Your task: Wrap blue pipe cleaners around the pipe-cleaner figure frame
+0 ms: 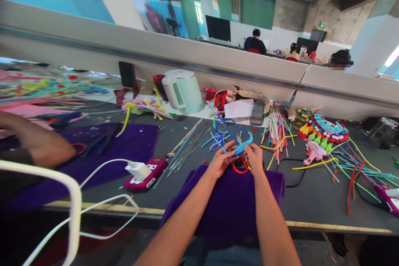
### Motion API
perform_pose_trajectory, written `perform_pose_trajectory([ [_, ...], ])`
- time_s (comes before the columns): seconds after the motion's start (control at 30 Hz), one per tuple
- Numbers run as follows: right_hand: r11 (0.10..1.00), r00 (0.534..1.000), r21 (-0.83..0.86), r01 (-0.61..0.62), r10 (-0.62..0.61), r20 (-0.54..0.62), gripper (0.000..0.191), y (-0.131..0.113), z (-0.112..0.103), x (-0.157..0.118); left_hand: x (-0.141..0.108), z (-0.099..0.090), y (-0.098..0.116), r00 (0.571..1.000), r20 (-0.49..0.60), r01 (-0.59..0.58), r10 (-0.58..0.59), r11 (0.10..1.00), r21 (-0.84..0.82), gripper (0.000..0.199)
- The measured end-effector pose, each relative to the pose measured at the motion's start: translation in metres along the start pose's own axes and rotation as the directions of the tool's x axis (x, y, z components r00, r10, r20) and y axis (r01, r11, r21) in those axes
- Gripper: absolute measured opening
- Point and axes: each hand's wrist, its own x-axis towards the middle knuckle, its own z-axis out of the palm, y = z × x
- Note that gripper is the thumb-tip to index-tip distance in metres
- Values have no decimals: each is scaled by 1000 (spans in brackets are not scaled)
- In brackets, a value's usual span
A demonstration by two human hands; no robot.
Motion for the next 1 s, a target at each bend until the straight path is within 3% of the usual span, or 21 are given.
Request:
perform_pose_trajectory([
  [0.37,999,999,19,30,-30,-17,32,-7,-1,-2,0,-1,-2,1000,-3,2,-2,1000,17,51],
  [0.57,999,998,13,52,-51,-41,33,-8,-6,1,0,-2,-5,999,51,7,-11,997,79,54],
  [1.0,998,996,32,52,-49,-75,30,-3,-7,3,-2,3,-1,994,107,-8,5,999,32,65],
])
